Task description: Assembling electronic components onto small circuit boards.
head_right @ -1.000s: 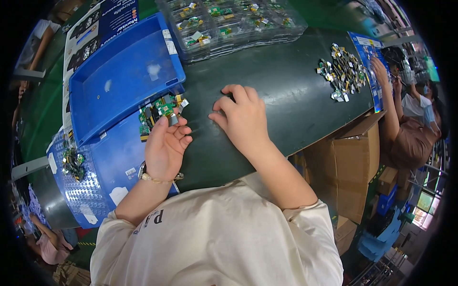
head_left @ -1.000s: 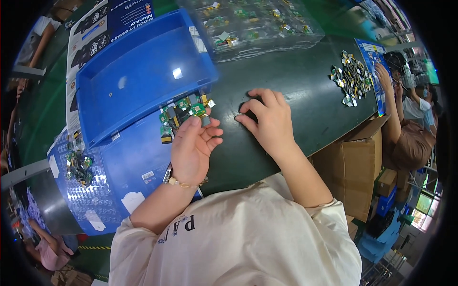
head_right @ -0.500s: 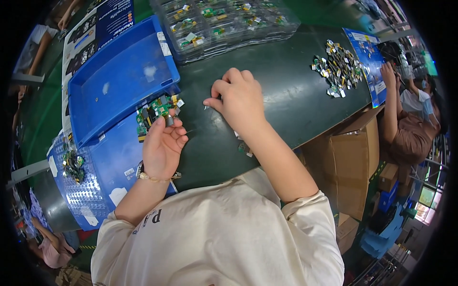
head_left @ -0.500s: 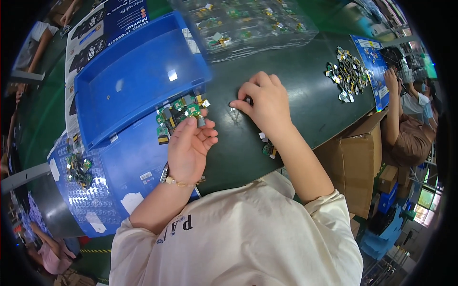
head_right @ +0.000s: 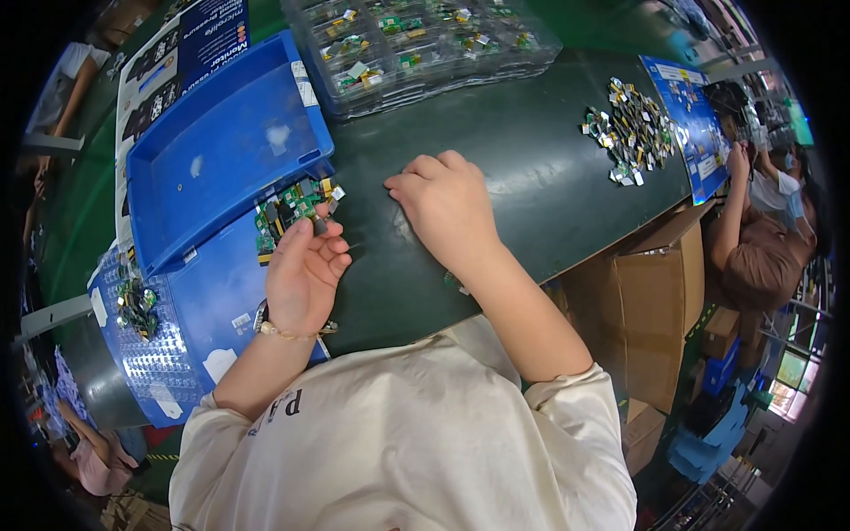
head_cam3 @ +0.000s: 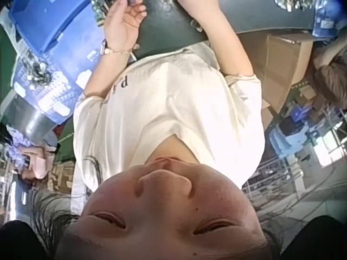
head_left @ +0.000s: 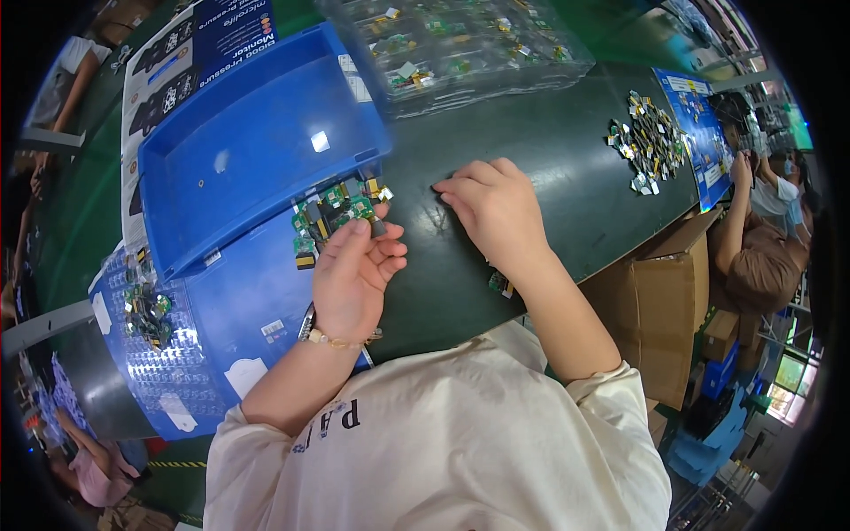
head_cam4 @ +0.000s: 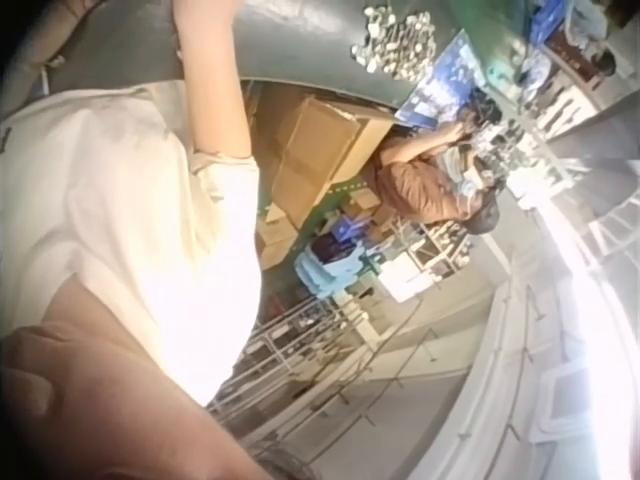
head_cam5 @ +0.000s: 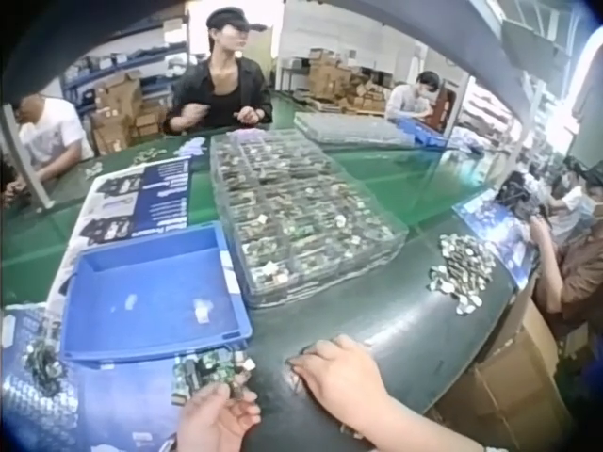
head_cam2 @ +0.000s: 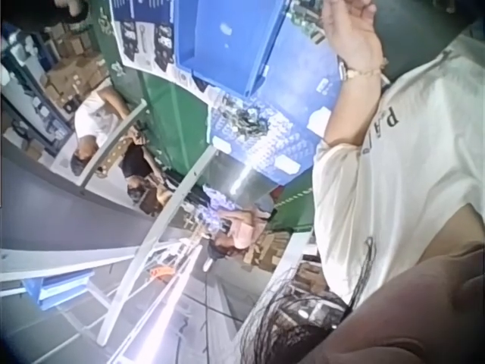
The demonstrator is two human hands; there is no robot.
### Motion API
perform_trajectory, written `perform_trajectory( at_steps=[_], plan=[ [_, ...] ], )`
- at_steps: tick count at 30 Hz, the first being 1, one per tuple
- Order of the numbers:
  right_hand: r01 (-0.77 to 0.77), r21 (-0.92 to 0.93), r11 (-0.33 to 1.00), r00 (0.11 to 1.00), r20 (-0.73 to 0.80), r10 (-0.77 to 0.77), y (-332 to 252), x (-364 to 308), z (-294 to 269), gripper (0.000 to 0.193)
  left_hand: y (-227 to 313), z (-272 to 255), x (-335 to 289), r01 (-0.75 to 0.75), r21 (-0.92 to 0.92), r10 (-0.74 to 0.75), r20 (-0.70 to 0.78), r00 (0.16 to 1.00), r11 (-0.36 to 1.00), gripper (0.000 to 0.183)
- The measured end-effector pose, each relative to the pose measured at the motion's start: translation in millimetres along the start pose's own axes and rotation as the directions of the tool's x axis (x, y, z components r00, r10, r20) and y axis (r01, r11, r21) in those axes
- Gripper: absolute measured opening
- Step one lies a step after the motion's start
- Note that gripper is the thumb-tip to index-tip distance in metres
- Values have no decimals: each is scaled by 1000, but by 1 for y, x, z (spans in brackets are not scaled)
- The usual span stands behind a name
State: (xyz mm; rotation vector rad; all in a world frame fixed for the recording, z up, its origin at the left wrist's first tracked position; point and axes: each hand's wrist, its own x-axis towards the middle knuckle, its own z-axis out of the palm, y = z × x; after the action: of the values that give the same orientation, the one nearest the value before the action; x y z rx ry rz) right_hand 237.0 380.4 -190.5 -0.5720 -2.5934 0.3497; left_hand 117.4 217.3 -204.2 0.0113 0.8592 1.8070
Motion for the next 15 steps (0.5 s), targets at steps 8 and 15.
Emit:
perform_trajectory(
  at_steps=[8, 15],
  plan=[
    [-53, 87, 995, 996, 81, 46, -2, 5, -5, 4, 0, -8, 0, -3, -44, 2, -11, 1000, 999, 23],
    [-96, 650, 754, 984, -54, 171, -58, 80, -21, 11, 0, -6, 2, 26, -215, -32, -22, 999, 976, 19]
  ],
)
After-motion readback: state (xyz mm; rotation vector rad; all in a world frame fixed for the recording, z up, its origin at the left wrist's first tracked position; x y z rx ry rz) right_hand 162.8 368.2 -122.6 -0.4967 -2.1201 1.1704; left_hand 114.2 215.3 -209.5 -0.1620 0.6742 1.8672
